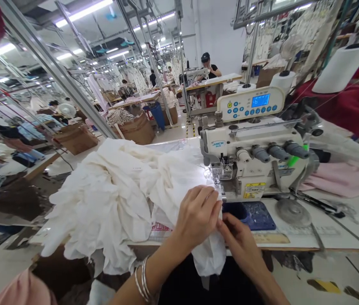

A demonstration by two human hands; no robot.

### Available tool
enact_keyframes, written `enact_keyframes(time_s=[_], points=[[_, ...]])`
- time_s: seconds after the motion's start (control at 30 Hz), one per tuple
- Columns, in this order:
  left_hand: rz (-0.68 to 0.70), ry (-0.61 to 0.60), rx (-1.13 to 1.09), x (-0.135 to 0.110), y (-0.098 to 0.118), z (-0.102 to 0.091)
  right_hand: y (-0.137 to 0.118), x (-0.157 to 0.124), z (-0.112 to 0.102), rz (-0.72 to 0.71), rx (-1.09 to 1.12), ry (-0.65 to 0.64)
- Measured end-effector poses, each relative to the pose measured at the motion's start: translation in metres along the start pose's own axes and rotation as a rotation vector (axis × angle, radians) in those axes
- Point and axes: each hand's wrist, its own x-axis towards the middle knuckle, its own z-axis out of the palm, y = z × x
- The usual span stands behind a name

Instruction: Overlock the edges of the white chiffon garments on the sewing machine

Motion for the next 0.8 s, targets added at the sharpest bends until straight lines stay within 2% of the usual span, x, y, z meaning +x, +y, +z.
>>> enact_keyframes(time_s=[0.13,0.3,0.4,0.5,0.6,0.73,0.8], points=[[-0.171,0.116,-0.045,0.003,-0.005,0.003,-0.001,-0.018,0.011,0.064,0.037,0.063],[-0.275,0.067,-0.337,0.011,-0.016,0.001,-0.006,-0.030,0.011,0.158,0.092,0.114],[-0.324,0.078,-0.384,0.014,-0.023,0.002,-0.007,-0.029,0.011,0.155,0.057,0.116],[-0.351,0.067,-0.322,0.016,-0.031,0.000,-0.008,-0.029,0.012,0.137,0.030,0.136],[-0.405,0.004,-0.213,0.018,-0.035,-0.004,-0.008,-0.030,0.014,0.105,0.019,0.167],[-0.568,-0.022,0.001,0.024,-0.029,-0.006,-0.004,-0.030,0.017,0.081,0.024,0.173],[-0.579,-0.089,0.068,0.028,-0.025,-0.004,-0.001,-0.030,0.017,0.086,0.032,0.154]])
